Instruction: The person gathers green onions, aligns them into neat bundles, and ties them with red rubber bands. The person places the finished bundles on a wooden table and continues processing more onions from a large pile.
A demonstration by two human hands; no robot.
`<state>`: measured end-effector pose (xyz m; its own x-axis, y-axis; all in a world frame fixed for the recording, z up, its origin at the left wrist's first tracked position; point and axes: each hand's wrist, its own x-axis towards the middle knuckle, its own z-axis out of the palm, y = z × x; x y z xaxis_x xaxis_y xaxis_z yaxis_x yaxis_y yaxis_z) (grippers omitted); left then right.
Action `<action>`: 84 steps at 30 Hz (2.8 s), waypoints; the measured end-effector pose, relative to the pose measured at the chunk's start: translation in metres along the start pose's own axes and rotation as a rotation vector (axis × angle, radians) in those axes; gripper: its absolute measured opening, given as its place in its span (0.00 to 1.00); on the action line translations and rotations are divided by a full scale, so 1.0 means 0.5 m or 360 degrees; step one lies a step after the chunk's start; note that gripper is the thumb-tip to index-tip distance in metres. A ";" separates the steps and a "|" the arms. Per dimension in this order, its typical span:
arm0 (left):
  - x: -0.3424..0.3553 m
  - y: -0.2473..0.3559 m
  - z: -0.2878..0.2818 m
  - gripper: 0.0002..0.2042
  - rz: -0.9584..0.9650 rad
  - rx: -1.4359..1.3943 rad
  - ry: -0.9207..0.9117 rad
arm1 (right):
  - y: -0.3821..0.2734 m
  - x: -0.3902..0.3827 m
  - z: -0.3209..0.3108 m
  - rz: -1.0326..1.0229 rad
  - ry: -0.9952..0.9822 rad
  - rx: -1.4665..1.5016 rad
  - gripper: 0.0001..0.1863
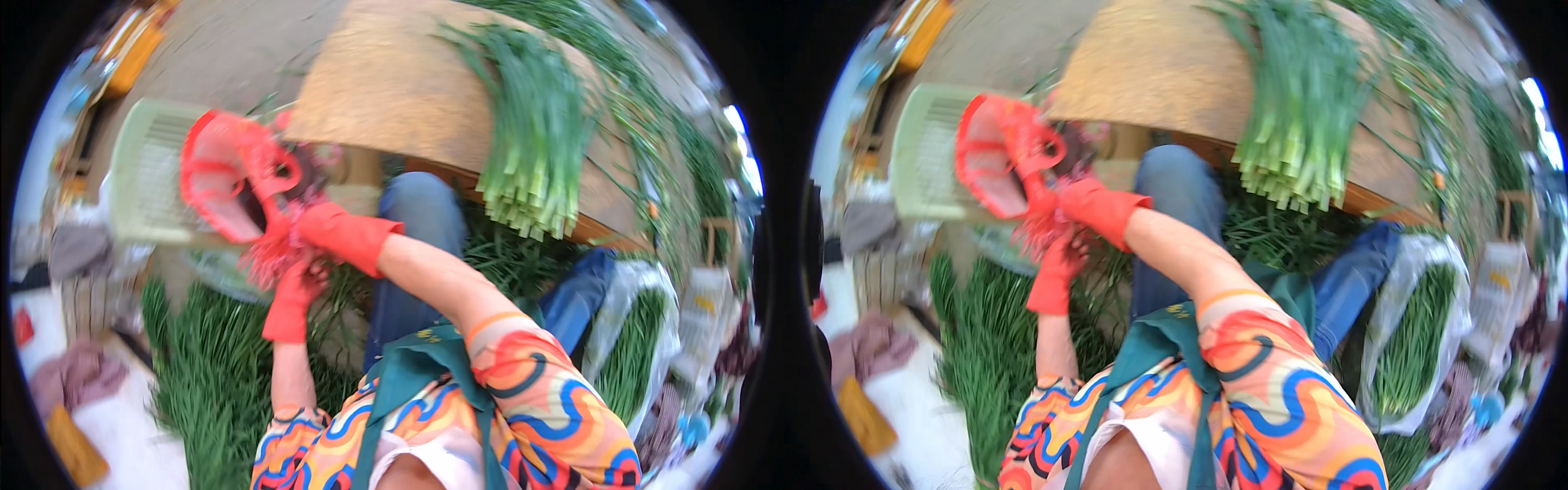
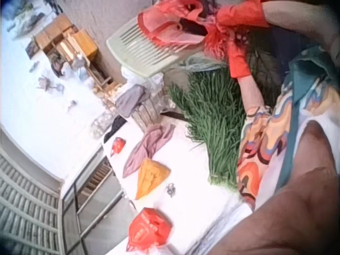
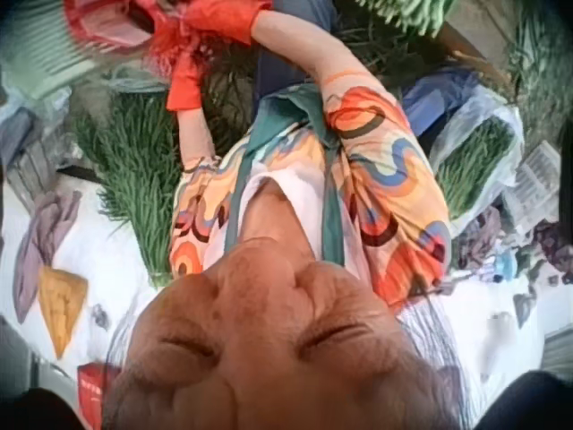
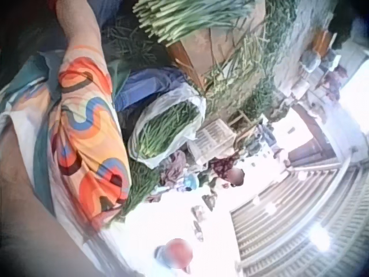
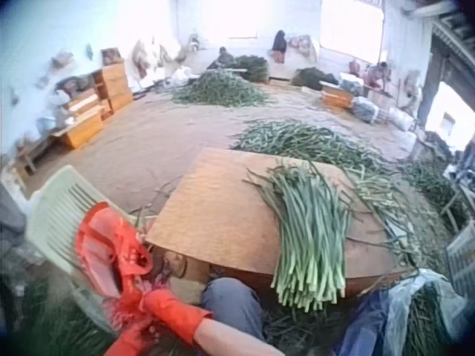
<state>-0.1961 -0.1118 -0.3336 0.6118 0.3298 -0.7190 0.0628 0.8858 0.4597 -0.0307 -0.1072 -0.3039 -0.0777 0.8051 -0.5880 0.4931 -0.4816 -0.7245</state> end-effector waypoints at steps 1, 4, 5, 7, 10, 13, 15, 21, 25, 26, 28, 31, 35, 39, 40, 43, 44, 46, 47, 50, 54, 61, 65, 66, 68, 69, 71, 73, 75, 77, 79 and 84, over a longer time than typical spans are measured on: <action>-0.020 0.004 0.024 0.19 0.0095 0.0096 0.0013 | -0.011 -0.030 -0.014 -0.0251 0.0187 -0.0201 0.13; -0.070 0.026 0.089 0.28 0.0097 0.0117 -0.0284 | -0.025 -0.196 -0.066 -0.0741 0.0803 -0.0503 0.10; -0.077 0.028 0.136 0.29 0.0123 0.0036 -0.0505 | -0.011 -0.258 -0.064 -0.0804 0.0882 -0.0053 0.07; -0.113 0.017 0.232 0.29 0.0140 -0.0065 -0.0721 | 0.015 -0.408 -0.087 -0.0775 0.0444 0.0874 0.07; -0.078 0.001 0.323 0.24 0.0163 -0.0079 -0.0864 | 0.120 -0.525 -0.068 -0.0182 0.0422 0.1553 0.08; -0.032 -0.042 0.386 0.22 0.0254 0.0366 -0.0551 | 0.295 -0.572 0.011 0.0152 0.0932 0.2037 0.11; 0.025 -0.073 0.429 0.20 0.0193 0.0659 -0.0500 | 0.447 -0.575 0.066 0.0058 0.1272 0.2581 0.11; 0.192 -0.145 0.489 0.14 0.0250 0.1222 0.0014 | 0.579 -0.581 0.021 0.0227 0.2368 0.2483 0.10; 0.164 -0.112 0.533 0.12 0.1486 0.1821 0.0318 | 0.522 -0.644 -0.077 0.0126 0.2461 0.1732 0.10; 0.156 -0.103 0.544 0.12 0.1757 0.1951 0.0347 | 0.524 -0.650 -0.100 0.0267 0.2435 0.1361 0.12; 0.164 -0.059 0.580 0.13 0.1825 0.2344 0.0340 | 0.521 -0.643 -0.161 0.0500 0.2301 0.0614 0.16; 0.243 -0.041 0.632 0.12 0.1575 0.2015 0.0093 | 0.475 -0.621 -0.255 0.0627 0.2093 0.0368 0.25; 0.246 -0.111 0.675 0.11 0.1500 0.1835 -0.0083 | 0.500 -0.588 -0.261 0.0449 0.2033 0.0365 0.26; 0.191 -0.160 0.591 0.09 0.1474 0.1505 -0.0059 | 0.480 -0.613 -0.157 0.0290 0.2027 0.0466 0.20; 0.180 -0.166 0.576 0.10 0.1494 0.1349 -0.0160 | 0.494 -0.615 -0.140 0.0186 0.2075 0.0605 0.17; 0.148 -0.138 0.527 0.12 0.0942 0.1051 -0.0213 | 0.527 -0.638 -0.095 0.0019 0.2141 0.1125 0.09; 0.140 -0.119 0.510 0.12 0.0782 0.0987 -0.0274 | 0.526 -0.655 -0.095 0.0061 0.2118 0.1346 0.06; 0.156 -0.115 0.481 0.12 0.0663 0.0952 -0.0156 | 0.557 -0.657 -0.078 0.0244 0.2038 0.1509 0.09; 0.164 -0.119 0.488 0.12 0.0634 0.1108 -0.0016 | 0.621 -0.616 -0.054 0.0307 0.2026 0.1633 0.10; 0.264 -0.113 0.435 0.13 0.0717 0.1257 0.0153 | 0.691 -0.540 -0.023 0.0282 0.2174 0.1908 0.13; 0.187 -0.083 0.520 0.13 0.1179 0.1386 0.0367 | 0.555 -0.631 -0.084 0.0290 0.2420 0.1812 0.09; 0.142 -0.059 0.599 0.10 0.1311 0.1163 0.0002 | 0.463 -0.672 -0.190 -0.0175 0.2532 0.1014 0.05; 0.093 -0.069 0.592 0.09 0.1303 0.0998 -0.0149 | 0.467 -0.695 -0.171 -0.0122 0.2308 0.0722 0.05; 0.078 -0.067 0.579 0.09 0.1265 0.0886 -0.0154 | 0.479 -0.715 -0.170 0.0069 0.2184 0.0663 0.05; 0.063 -0.080 0.585 0.09 0.1263 0.0964 -0.0077 | 0.503 -0.724 -0.150 0.0037 0.2178 0.0939 0.07; 0.066 -0.077 0.599 0.09 0.1300 0.0984 -0.0043 | 0.510 -0.716 -0.150 -0.0129 0.2283 0.1033 0.07; 0.079 -0.057 0.613 0.08 0.1386 0.1076 -0.0029 | 0.452 -0.718 -0.170 -0.0034 0.2344 0.0991 0.06; 0.069 -0.063 0.641 0.07 0.1713 0.1248 -0.0250 | 0.419 -0.681 -0.208 -0.0286 0.2313 0.0980 0.06; 0.068 -0.078 0.684 0.06 0.2046 0.1388 -0.0605 | 0.375 -0.671 -0.231 -0.0428 0.2210 0.1055 0.06; 0.017 -0.089 0.741 0.07 0.1548 0.1501 -0.0605 | 0.351 -0.653 -0.240 -0.0513 0.2017 0.1375 0.05; 0.015 -0.101 0.774 0.07 0.1263 0.1489 -0.0679 | 0.347 -0.627 -0.253 -0.0623 0.1998 0.1427 0.06; 0.059 -0.089 0.763 0.11 0.0810 0.1544 -0.0778 | 0.352 -0.622 -0.256 -0.0351 0.1873 0.1447 0.07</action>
<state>0.1201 -0.2660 -0.1762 0.9604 0.2258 -0.1633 0.1664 0.0052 0.9860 0.1913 -0.3981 -0.2022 0.8622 0.4858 -0.1436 -0.1607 -0.0065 -0.9870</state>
